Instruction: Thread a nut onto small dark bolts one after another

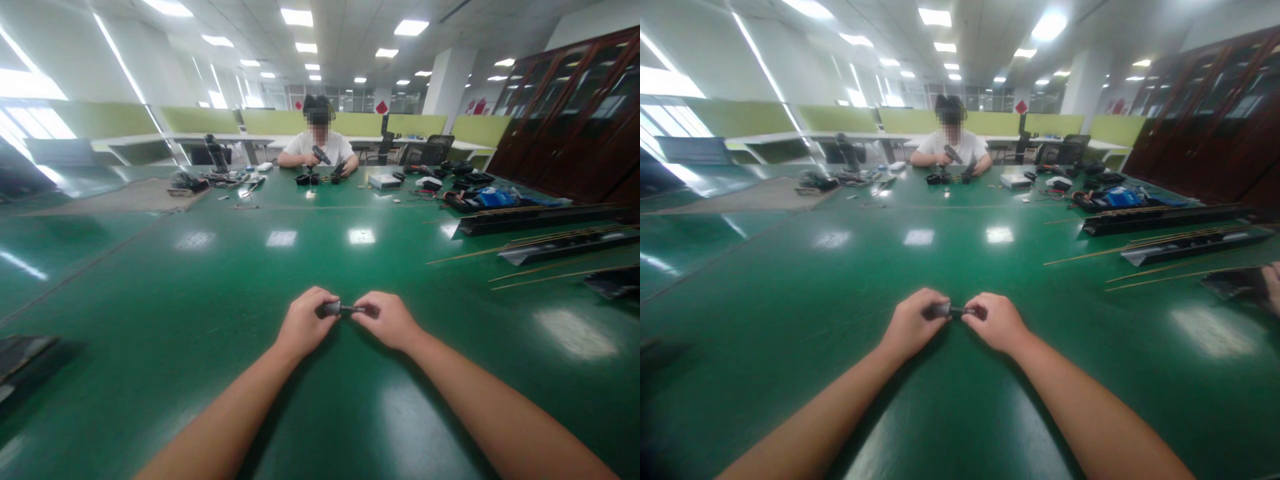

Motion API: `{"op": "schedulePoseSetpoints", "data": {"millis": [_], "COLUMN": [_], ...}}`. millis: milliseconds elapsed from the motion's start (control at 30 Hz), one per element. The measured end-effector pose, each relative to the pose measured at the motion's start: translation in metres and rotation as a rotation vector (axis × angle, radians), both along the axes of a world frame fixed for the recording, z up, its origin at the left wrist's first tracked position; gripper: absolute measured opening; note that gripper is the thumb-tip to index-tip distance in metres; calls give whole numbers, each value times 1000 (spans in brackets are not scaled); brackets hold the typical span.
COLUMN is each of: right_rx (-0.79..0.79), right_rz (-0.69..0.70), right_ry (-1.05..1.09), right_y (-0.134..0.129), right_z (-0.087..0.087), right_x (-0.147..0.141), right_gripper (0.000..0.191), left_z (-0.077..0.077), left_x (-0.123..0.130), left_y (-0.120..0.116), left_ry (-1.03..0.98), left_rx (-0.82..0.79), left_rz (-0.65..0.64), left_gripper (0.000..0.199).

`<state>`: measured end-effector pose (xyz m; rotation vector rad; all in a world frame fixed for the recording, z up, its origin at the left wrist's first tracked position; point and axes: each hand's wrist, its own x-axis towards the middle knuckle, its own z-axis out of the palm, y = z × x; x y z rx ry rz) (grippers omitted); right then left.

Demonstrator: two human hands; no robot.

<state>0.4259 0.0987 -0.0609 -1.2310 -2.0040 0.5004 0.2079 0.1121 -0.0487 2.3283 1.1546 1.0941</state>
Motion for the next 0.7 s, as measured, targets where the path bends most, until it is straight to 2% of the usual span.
{"op": "schedulePoseSetpoints", "data": {"millis": [700], "right_rx": [-13], "right_rz": [-56], "right_ry": [18], "right_y": [0], "right_z": [2], "right_x": [4], "right_gripper": [7], "left_z": [1], "left_x": [-3], "left_y": [4], "left_ry": [-31], "left_rx": [-1], "left_rz": [38], "left_gripper": [21]}}
